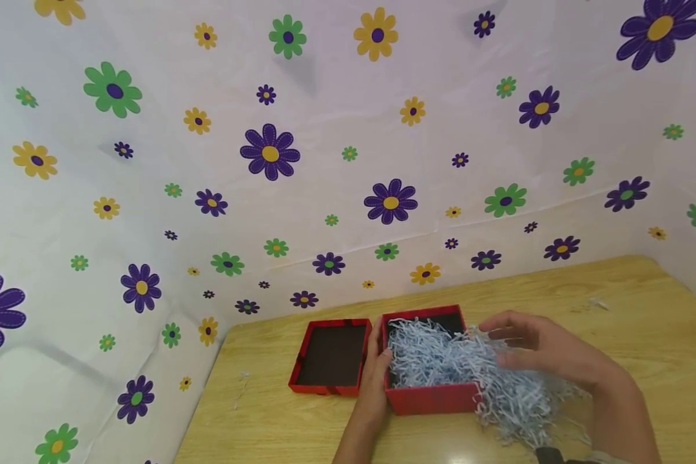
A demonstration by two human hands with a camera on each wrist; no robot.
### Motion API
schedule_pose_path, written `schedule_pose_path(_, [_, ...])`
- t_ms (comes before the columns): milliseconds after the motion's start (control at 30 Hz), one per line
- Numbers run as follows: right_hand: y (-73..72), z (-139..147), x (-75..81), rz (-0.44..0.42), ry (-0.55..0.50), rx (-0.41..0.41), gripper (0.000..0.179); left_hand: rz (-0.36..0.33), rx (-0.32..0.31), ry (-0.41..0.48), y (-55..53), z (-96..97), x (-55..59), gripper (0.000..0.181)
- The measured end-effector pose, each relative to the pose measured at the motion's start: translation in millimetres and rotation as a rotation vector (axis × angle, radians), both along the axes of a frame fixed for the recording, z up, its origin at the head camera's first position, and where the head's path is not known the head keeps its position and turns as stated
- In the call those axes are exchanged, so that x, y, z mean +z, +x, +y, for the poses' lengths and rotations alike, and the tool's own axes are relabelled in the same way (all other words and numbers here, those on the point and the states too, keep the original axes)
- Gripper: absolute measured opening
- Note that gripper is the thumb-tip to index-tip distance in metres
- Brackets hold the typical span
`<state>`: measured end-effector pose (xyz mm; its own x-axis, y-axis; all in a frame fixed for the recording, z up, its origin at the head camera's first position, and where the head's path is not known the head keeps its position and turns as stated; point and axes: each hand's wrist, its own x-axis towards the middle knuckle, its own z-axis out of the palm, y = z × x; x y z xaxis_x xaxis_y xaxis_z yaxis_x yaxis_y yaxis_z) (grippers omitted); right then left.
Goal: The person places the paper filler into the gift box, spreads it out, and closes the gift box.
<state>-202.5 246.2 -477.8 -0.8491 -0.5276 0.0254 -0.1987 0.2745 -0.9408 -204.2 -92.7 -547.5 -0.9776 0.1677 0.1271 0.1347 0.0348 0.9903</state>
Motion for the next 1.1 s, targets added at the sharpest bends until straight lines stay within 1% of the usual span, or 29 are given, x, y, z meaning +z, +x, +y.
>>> schedule_pose_path(67, [0.4,3,-1.6,-0.008,0.036,0.021,0.049,0.005,0.003,0.006,0.6,0.3,0.2,0.063])
schedule_pose_path(133, [1.0,7,-3.2,0.004,0.087,0.032,0.050,-0.003,0.006,0.008,1.2,0.5,0.8,0.063])
schedule_pose_path(200, [1.5,12,-4.7,0.003,0.125,0.037,0.053,0.004,0.005,0.004,1.6,0.6,1.8,0.063])
schedule_pose_path(333, [1.6,18,-9.0,0.005,0.159,0.047,0.056,0.017,0.001,-0.012,2.0,0.2,2.2,0.065])
schedule_pose_path(400, [0.7,20,-11.5,-0.009,0.158,0.059,0.051,0.019,-0.001,-0.015,2.2,0.2,1.8,0.065])
schedule_pose_path(500, [-2.8,21,-14.3,-0.021,0.126,0.083,0.037,0.023,-0.003,-0.012,2.4,0.2,1.3,0.065])
schedule_pose_path(633, [-5.7,19,-14.1,-0.002,0.077,0.072,0.021,0.028,-0.003,-0.012,2.3,-0.1,0.5,0.064])
schedule_pose_path(767, [-2.1,18,-8.5,0.054,0.091,-0.016,0.016,0.032,-0.002,-0.023,2.1,-1.0,-1.2,0.065])
schedule_pose_path(833, [-0.1,16,-3.7,0.086,0.109,-0.092,0.016,0.036,-0.002,-0.031,2.4,-1.2,-0.9,0.065])
schedule_pose_path(967, [3.0,12,8.1,0.180,0.113,-0.257,0.017,0.038,0.005,-0.024,2.2,-0.3,0.8,0.063])
schedule_pose_path(1100, [6.9,7,20.8,0.247,0.094,-0.382,0.016,0.037,0.014,-0.019,1.0,0.9,0.7,0.062])
